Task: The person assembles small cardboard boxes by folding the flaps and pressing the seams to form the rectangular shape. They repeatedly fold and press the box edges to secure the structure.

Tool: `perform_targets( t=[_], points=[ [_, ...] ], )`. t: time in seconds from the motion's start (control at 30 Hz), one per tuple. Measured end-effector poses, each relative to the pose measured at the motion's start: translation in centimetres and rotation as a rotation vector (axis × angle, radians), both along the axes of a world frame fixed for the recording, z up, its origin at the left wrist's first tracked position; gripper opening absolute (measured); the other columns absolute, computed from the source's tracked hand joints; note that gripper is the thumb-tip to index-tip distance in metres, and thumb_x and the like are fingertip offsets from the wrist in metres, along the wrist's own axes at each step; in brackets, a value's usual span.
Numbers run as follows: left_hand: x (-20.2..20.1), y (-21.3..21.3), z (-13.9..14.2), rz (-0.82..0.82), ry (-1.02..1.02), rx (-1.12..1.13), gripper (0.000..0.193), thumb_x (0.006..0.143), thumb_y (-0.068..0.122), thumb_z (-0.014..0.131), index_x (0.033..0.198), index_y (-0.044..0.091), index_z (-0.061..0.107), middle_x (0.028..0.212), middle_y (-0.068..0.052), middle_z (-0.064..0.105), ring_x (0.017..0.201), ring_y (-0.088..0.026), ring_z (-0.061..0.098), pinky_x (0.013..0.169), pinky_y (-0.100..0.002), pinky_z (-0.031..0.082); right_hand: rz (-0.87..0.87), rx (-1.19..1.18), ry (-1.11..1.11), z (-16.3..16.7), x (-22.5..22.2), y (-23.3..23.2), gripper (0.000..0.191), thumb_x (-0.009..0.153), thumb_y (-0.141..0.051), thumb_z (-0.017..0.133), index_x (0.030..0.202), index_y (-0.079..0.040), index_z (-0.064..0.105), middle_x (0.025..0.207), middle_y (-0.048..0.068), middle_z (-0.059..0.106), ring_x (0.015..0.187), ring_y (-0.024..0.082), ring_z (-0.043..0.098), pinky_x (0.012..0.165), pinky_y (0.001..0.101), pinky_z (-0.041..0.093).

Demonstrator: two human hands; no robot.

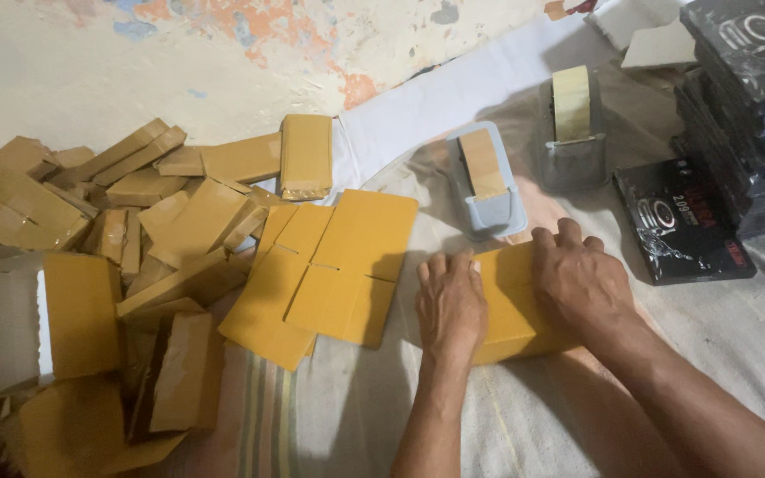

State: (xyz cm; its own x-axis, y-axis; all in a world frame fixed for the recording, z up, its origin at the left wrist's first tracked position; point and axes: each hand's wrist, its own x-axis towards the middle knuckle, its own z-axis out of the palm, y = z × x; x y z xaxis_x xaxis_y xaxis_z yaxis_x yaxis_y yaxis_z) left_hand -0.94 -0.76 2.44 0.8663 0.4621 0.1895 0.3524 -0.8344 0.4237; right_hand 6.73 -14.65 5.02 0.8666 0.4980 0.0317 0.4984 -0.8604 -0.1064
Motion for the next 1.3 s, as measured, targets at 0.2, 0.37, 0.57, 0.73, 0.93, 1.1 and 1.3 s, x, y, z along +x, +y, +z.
perform_targets(
  t=[0.2,0.37,0.57,0.73,0.93,1.1,1.3],
  points=[
    [-0.4,-0.1,0.3,-0.045,0.06,0.049,0.055,0.103,0.043,0.055,0.143,0.006,0.049,0.135,-0.022,0.049,0.128,-0.036,0.044,0.1,-0.053,0.044,-0.011,0.0,0.124,0.0,-0.1,0.3,0.06,0.1,-0.05,0.048,0.141,-0.006,0.048,0.127,0.024,0.053,0.107,0.042,0.063,0.081,0.0467,0.06],
    [-0.2,0.2,-0.1,-0.045,0.035,-0.019,0.049,0.103,0.033,0.045,0.147,0.012,0.052,0.139,-0.017,0.053,0.13,-0.031,0.05,0.102,-0.05,0.049,0.0,0.033,0.024,0.0,0.0,0.2,0.047,0.103,-0.031,0.041,0.14,-0.006,0.054,0.126,0.022,0.06,0.108,0.04,0.069,0.079,0.0435,0.065],
    [-0.1,0.2,0.1,-0.039,0.13,-0.048,0.053,0.103,0.04,0.056,0.144,0.008,0.048,0.142,-0.022,0.046,0.129,-0.034,0.042,0.1,-0.053,0.045,0.02,-0.048,0.069,0.2,-0.2,0.4,0.062,0.1,-0.05,0.045,0.143,-0.006,0.046,0.123,0.025,0.056,0.103,0.041,0.066,0.073,0.0427,0.064],
    [-0.1,0.3,0.1,-0.024,0.055,-0.038,0.047,0.101,0.026,0.051,0.145,0.011,0.053,0.138,-0.015,0.055,0.127,-0.028,0.052,0.101,-0.047,0.051,-0.002,0.043,0.008,-0.2,0.1,0.2,0.043,0.106,-0.032,0.04,0.138,-0.008,0.055,0.123,0.02,0.061,0.104,0.038,0.07,0.074,0.0423,0.065],
    [0.0,0.4,-0.2,-0.018,0.101,-0.038,0.044,0.105,0.028,0.054,0.144,0.01,0.051,0.137,-0.018,0.052,0.127,-0.03,0.048,0.1,-0.049,0.047,0.022,0.036,-0.036,-0.8,0.0,0.0,0.059,0.098,-0.051,0.049,0.137,-0.008,0.055,0.119,0.021,0.061,0.1,0.038,0.069,0.071,0.0427,0.063],
    [-0.1,0.5,-0.3,-0.002,0.021,-0.031,0.047,0.1,0.022,0.05,0.146,0.011,0.054,0.141,-0.015,0.056,0.128,-0.027,0.053,0.1,-0.046,0.052,0.054,0.103,-0.122,-0.6,-0.1,-0.2,0.044,0.1,-0.028,0.049,0.139,-0.009,0.057,0.118,0.019,0.064,0.096,0.038,0.071,0.07,0.0419,0.064],
    [-0.1,0.4,-0.5,0.004,0.088,-0.073,0.049,0.105,0.04,0.049,0.144,0.011,0.051,0.138,-0.018,0.052,0.13,-0.031,0.047,0.103,-0.052,0.046,0.039,0.13,-0.121,-0.6,-0.4,-0.3,0.045,0.1,-0.034,0.048,0.137,-0.01,0.058,0.117,0.02,0.064,0.096,0.038,0.07,0.065,0.0427,0.064]
  ],
)
